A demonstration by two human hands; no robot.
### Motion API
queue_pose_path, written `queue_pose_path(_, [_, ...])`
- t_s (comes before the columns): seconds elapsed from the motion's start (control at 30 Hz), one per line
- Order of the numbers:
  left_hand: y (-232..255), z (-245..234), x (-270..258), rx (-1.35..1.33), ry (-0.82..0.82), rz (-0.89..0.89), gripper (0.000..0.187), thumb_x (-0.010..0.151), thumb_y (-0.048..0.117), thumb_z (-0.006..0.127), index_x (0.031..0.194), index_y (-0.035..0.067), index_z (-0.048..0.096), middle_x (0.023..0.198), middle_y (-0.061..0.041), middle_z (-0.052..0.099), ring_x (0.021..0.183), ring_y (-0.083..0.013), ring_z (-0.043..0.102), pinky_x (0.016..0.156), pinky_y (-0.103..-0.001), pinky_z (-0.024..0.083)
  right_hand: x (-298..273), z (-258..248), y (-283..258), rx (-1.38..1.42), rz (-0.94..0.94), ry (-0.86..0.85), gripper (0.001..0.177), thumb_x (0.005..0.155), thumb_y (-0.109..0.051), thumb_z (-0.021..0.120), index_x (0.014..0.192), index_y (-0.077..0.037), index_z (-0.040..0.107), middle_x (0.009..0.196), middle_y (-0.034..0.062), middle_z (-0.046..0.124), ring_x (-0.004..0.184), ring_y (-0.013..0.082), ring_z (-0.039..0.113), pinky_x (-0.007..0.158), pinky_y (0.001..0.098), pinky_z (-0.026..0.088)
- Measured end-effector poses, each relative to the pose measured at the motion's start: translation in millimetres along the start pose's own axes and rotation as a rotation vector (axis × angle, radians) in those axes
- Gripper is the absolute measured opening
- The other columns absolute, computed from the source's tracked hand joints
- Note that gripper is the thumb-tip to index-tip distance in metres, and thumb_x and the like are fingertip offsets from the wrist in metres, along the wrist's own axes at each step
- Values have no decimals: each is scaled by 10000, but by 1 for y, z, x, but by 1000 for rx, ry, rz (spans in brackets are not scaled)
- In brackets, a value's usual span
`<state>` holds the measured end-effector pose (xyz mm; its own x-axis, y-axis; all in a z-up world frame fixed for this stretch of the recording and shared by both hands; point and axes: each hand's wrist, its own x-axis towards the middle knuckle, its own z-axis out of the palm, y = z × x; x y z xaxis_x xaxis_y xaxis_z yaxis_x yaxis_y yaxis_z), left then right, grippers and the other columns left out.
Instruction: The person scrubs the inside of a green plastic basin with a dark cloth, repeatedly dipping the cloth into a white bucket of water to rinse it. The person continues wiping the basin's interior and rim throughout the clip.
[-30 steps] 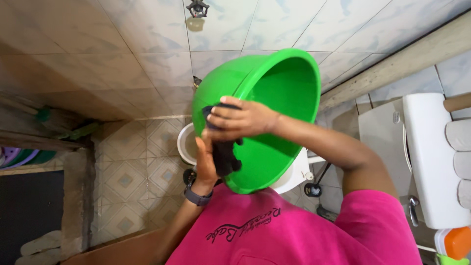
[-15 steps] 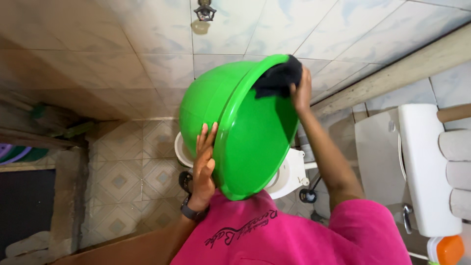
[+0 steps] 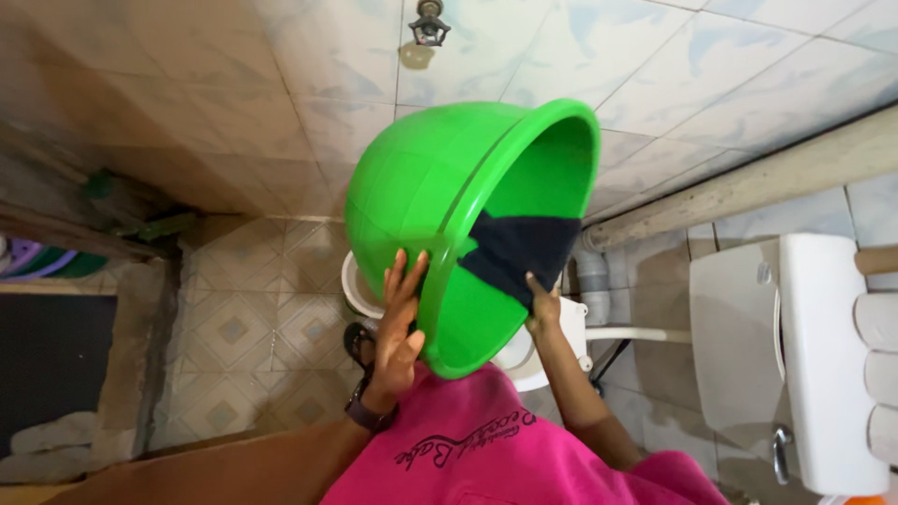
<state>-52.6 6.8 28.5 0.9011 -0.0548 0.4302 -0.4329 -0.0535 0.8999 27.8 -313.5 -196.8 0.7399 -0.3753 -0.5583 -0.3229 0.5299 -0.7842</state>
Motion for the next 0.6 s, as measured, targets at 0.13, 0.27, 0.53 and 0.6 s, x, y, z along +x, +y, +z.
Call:
queue_pose_path(0.13, [-19, -14, -8, 162, 61, 121, 486, 1065, 564, 477, 1072, 118, 670, 1617, -150, 505, 1597, -382, 373, 1317, -530, 298, 19, -4, -24, 93, -308, -78, 519, 894, -36, 705, 1379, -64, 524, 1261, 117, 663, 1109, 284, 679, 976, 435, 564])
queue_pose_path(0.27, [-26, -36, -5, 508, 234, -68, 803, 941, 751, 462, 1280, 32, 577, 1539, -163, 473, 1372, -328, 546, 1148, -459, 443, 38, -23, -66, -36, -570, -22, 476, 918, -4, 722, 1365, -16, 560, 1261, 107, 671, 1106, 228, 647, 1012, 345, 511])
queue_pose_path(0.53, [23, -44, 57, 502, 200, 137, 779, 961, 686, 612, 1369, 27, 530, 1631, -225, 362, 1538, -421, 365, 1270, -550, 323, -15, 14, -198, -721, -1231, -31, 292, 834, 68, 659, 1123, 32, 663, 995, 130, 711, 931, 193, 659, 881, 338, 530])
queue_pose_path(0.6, [27, -33, 75, 617, 48, 159, 750, 892, 625, 699, 1330, 28, 578, 1595, -217, 401, 1515, -442, 360, 1246, -548, 324, -38, 38, -217, -790, -1290, -150, 269, 829, 87, 636, 1089, 31, 678, 977, 145, 717, 913, 215, 673, 864, 340, 535])
